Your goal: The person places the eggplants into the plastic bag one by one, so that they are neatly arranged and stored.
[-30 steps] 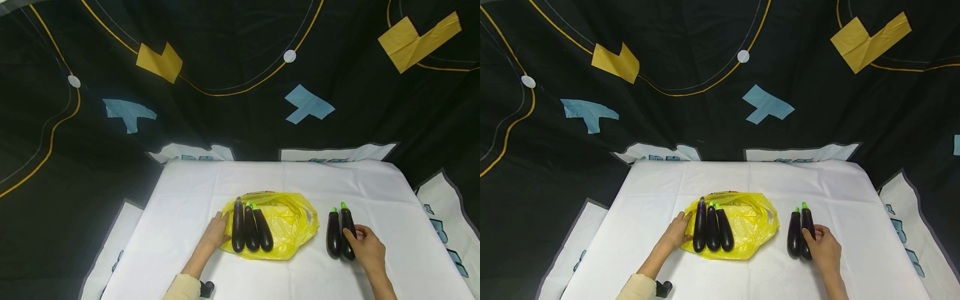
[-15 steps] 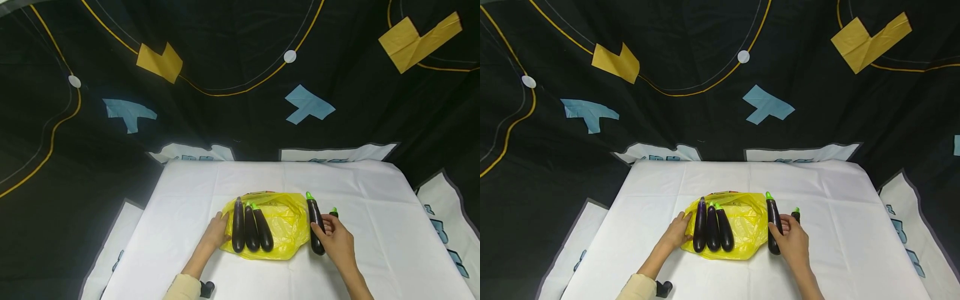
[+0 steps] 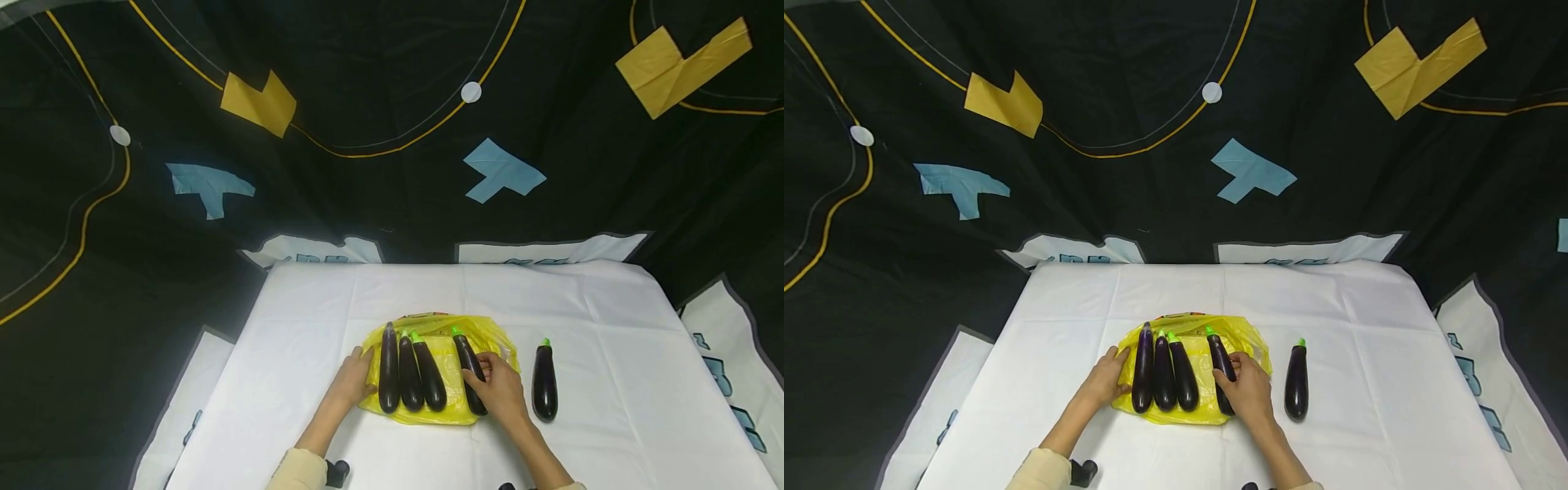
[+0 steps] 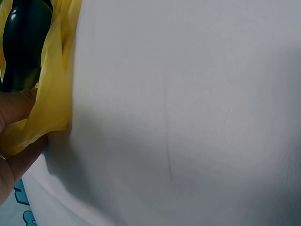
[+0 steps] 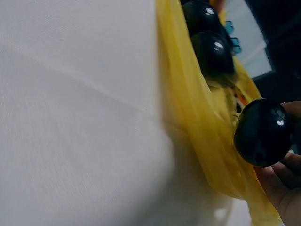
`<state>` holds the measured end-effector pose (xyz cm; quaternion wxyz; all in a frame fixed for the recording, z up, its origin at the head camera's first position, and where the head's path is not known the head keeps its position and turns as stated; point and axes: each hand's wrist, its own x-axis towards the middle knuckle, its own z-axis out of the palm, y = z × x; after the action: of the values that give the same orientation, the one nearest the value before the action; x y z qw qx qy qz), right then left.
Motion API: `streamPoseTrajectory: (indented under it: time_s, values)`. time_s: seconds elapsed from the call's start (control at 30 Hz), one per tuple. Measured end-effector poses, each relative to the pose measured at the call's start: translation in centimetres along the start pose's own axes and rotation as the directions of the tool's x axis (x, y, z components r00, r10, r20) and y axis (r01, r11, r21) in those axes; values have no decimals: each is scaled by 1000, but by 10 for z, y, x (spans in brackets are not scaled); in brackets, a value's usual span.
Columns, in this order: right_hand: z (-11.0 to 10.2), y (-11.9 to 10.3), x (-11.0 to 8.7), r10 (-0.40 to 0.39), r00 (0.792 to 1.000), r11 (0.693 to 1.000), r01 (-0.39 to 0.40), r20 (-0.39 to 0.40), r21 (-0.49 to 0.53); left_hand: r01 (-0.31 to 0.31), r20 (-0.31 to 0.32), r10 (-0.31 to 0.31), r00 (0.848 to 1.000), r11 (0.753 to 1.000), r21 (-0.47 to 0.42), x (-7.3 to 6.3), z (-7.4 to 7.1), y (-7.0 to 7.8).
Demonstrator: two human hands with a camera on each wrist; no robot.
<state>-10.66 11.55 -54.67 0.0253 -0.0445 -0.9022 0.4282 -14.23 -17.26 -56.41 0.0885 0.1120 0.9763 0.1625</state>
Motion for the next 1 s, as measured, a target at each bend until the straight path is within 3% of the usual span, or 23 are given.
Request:
streamPoseTrajectory:
  time_s: [0.17, 0.37, 0.53, 1.0]
  values:
    - [15, 0, 2, -17, 999, 1000, 17, 28, -10, -12, 16, 12, 1000, 1000, -11, -1, -1, -2]
    - [24, 2, 1, -28, 999, 999, 29, 47, -22, -26, 79, 29, 996, 999, -43, -2, -3, -6]
    - [28, 3, 1, -31, 998, 999, 33, 53, -37, -12, 107, 15, 994, 1000, -28, -1, -4, -7]
    - [37, -5, 0, -34, 998, 999, 36, 49, -40, -48, 34, 47, 998, 998, 29, 3, 1, -7]
